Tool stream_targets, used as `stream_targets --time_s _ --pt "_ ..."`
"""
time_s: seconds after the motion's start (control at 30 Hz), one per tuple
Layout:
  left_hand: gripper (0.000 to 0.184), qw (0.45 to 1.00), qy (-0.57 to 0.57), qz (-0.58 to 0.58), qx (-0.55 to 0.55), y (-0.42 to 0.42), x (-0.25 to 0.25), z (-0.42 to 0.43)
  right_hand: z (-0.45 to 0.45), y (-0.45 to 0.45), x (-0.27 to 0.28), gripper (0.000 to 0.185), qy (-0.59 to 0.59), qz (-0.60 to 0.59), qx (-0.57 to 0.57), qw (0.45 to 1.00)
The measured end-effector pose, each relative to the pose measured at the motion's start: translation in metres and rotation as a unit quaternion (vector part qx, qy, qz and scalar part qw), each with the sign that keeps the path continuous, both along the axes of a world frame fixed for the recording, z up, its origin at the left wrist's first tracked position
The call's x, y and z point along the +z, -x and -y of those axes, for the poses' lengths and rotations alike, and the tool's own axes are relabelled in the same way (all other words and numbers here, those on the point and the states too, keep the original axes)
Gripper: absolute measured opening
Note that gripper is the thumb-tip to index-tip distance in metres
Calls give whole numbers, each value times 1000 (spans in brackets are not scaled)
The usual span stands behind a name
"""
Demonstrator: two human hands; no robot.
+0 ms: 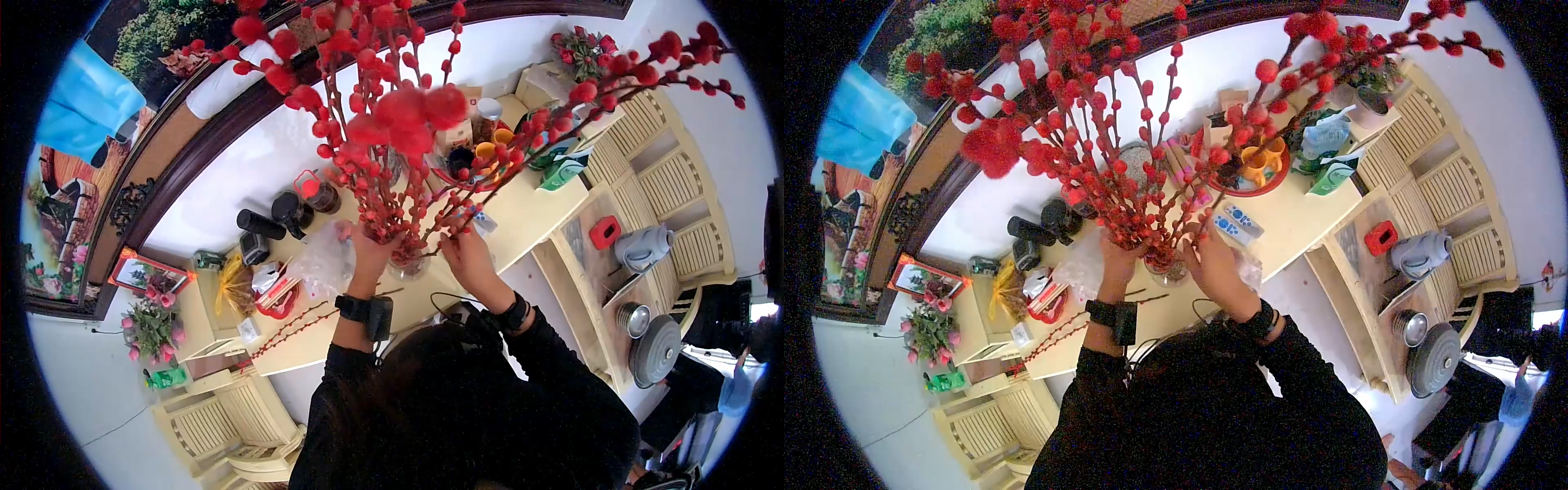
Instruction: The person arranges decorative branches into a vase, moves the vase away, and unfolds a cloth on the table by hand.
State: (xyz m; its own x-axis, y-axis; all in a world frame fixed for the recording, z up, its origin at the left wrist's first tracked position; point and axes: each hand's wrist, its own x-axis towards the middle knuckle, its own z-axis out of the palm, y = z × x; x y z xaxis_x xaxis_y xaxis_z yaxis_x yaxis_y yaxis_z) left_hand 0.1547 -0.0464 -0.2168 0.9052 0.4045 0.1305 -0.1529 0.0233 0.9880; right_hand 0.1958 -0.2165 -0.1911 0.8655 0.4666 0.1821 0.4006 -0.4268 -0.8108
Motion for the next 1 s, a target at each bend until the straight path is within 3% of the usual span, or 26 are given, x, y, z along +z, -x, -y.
stream_targets --time_s 0.13,0.23,0.37,0.57,0.77,0.87,1.0 --pt "42 1000 0 -1 -9 -1 -2 0 9 8 -5 7 -67 -28 7 997" --pt "44 1000 22 6 -10 -2 -7 -2 10 18 -7 8 -154 -156 -42 975" --pt "45 1000 -9 5 -10 -1 -5 -2 14 24 -21 8 -177 -185 -67 964" --pt "45 999 -12 -13 35 -1 15 8 13 29 -24 9 -43 18 5 999" --pt "49 997 48 28 61 -16 -13 6 3 34 -9 15 37 41 22 998" --pt "46 994 81 44 66 -17 -5 12 -4 34 -7 17 -27 38 8 999" --pt "45 993 50 58 94 -17 -12 14 -8 33 1 23 -18 33 16 999"
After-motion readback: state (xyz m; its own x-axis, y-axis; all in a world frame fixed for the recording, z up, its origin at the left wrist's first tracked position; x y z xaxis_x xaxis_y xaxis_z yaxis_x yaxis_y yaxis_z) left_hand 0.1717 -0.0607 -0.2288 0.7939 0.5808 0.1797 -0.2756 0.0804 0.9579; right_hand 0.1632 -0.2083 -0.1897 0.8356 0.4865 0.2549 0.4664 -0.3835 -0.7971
